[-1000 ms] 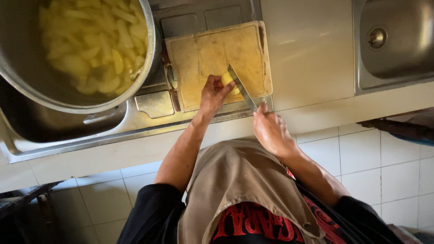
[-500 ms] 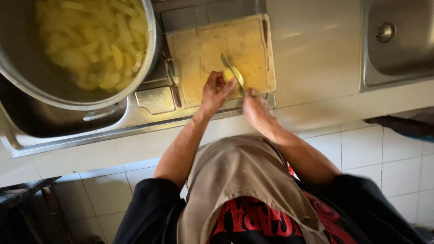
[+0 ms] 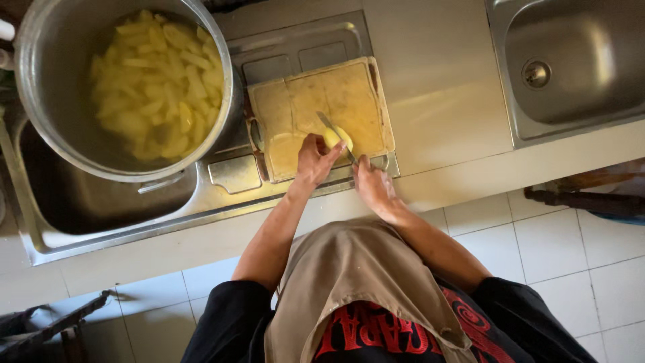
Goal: The person slices potatoes on a wooden board with a cleaver and places the cut pieces into a large pot containing water.
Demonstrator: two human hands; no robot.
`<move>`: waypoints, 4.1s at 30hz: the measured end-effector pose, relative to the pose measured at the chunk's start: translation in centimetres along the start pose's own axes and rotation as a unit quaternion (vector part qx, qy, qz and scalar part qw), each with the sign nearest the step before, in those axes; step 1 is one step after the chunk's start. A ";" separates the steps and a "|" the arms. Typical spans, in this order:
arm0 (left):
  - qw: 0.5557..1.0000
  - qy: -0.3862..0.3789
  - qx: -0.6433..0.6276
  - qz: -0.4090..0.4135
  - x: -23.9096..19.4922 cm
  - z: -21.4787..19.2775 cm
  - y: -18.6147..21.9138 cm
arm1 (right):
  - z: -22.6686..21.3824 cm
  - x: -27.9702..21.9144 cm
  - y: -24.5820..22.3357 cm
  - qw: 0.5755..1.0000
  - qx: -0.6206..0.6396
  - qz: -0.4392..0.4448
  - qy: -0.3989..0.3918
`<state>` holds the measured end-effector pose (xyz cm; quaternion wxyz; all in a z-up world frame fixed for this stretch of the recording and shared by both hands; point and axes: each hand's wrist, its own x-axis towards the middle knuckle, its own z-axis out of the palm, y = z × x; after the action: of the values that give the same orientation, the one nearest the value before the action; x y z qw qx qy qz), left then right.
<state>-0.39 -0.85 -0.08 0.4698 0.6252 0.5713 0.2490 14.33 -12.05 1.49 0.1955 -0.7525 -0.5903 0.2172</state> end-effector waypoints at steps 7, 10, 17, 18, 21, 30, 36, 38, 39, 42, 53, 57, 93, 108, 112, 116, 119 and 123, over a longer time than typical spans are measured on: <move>0.983 -0.131 0.100 -0.078 1.3 -0.9 1.0 | 0.0 -0.6 0.5 1.000 0.009 -0.009 0.007; 0.988 -0.124 0.087 -0.035 1.8 -0.4 0.5 | 0.5 -0.5 0.9 0.999 0.011 -0.030 0.023; 0.996 -0.055 0.058 -0.032 1.3 1.3 0.0 | 0.5 -0.2 1.0 1.000 0.010 0.019 -0.019; 0.997 -0.050 0.049 -0.036 1.1 1.4 -0.2 | 0.6 -0.1 1.0 0.999 0.013 0.032 -0.041; 0.995 -0.020 0.089 -0.040 1.3 2.1 -0.6 | 1.2 0.8 1.7 0.994 -0.001 0.056 -0.096; 0.996 0.023 -0.035 0.074 -1.8 0.7 2.4 | 2.4 4.2 4.2 0.997 0.007 -0.051 -0.062; 0.921 0.019 0.386 -0.050 1.4 -9.4 2.8 | -2.7 -0.1 1.7 0.992 -0.094 -0.070 -0.055; 0.917 0.030 0.398 0.030 1.9 -10.1 1.3 | -2.7 -0.6 2.3 0.989 -0.098 -0.107 -0.011; 0.896 0.037 0.435 0.079 2.0 -9.8 0.3 | -2.4 -1.0 2.6 0.986 -0.102 -0.128 0.009; 0.812 0.028 0.503 0.295 2.5 -7.8 -1.6 | -1.2 -1.2 3.9 0.982 -0.104 -0.153 0.028; 0.805 -0.233 0.401 0.370 -0.9 -2.6 0.1 | -1.5 -1.8 4.2 0.994 -0.060 -0.095 -0.008; 0.801 -0.236 0.390 0.389 0.2 -2.0 -1.3 | -1.3 -1.8 4.3 0.993 -0.053 -0.105 -0.002; 0.802 -0.160 0.428 0.385 4.4 1.2 0.7 | 1.6 -2.5 5.7 0.931 -0.259 -0.255 0.026; 0.828 -0.188 0.386 0.360 0.4 -4.0 0.9 | -3.6 -2.8 1.3 0.977 -0.141 -0.159 -0.031; 0.830 -0.207 0.413 0.313 2.2 -3.4 -0.3 | -4.7 -3.7 1.7 0.970 -0.150 -0.182 -0.057; 0.875 -0.173 0.356 0.279 7.3 -1.7 -3.6 | -6.6 -5.7 3.9 0.984 -0.066 -0.120 -0.113; 0.988 -0.012 0.056 0.146 12.6 -0.1 -6.3 | -7.7 -7.6 5.8 0.991 0.006 -0.132 -0.023; 0.978 0.051 -0.027 0.202 11.4 -0.6 -8.7 | -7.7 -8.9 7.9 0.994 0.110 0.015 0.004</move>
<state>-2.55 9.38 -9.94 0.3963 0.7013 0.4497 0.3858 23.08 -22.80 4.41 0.2762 -0.7357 -0.5508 0.2811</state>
